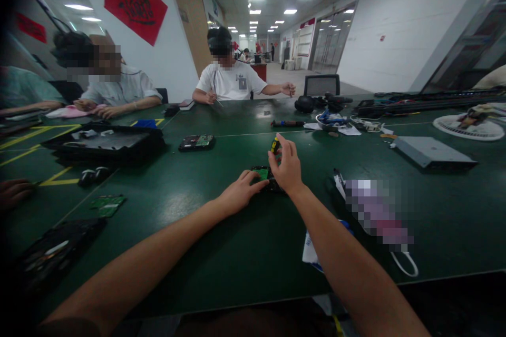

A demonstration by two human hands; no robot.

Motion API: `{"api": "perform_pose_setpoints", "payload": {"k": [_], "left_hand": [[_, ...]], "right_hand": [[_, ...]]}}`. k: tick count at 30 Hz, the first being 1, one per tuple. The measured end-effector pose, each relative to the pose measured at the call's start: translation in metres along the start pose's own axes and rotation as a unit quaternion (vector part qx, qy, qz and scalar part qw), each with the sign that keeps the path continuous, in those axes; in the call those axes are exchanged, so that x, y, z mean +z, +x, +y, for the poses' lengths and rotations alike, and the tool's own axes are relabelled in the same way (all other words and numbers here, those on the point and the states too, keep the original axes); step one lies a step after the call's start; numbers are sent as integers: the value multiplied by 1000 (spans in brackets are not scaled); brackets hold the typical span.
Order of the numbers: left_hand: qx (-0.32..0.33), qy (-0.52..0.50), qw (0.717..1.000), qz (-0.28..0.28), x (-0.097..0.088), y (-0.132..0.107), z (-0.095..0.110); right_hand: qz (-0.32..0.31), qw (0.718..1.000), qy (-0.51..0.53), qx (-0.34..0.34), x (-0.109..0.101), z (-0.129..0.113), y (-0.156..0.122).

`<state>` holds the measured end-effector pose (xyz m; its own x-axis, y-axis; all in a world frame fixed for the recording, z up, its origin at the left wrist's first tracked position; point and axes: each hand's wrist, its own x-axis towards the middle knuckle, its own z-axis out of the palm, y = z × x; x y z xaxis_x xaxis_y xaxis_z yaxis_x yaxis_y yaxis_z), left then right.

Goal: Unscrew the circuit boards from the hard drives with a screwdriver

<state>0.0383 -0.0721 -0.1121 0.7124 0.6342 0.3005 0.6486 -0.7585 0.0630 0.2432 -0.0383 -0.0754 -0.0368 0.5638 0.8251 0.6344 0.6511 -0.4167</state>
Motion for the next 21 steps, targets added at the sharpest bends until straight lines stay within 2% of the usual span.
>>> {"api": "perform_pose_setpoints", "payload": {"k": [21], "left_hand": [[7, 6, 1000, 14, 4, 0, -1]], "right_hand": [[6, 1000, -2, -5, 1, 2, 0]]}}
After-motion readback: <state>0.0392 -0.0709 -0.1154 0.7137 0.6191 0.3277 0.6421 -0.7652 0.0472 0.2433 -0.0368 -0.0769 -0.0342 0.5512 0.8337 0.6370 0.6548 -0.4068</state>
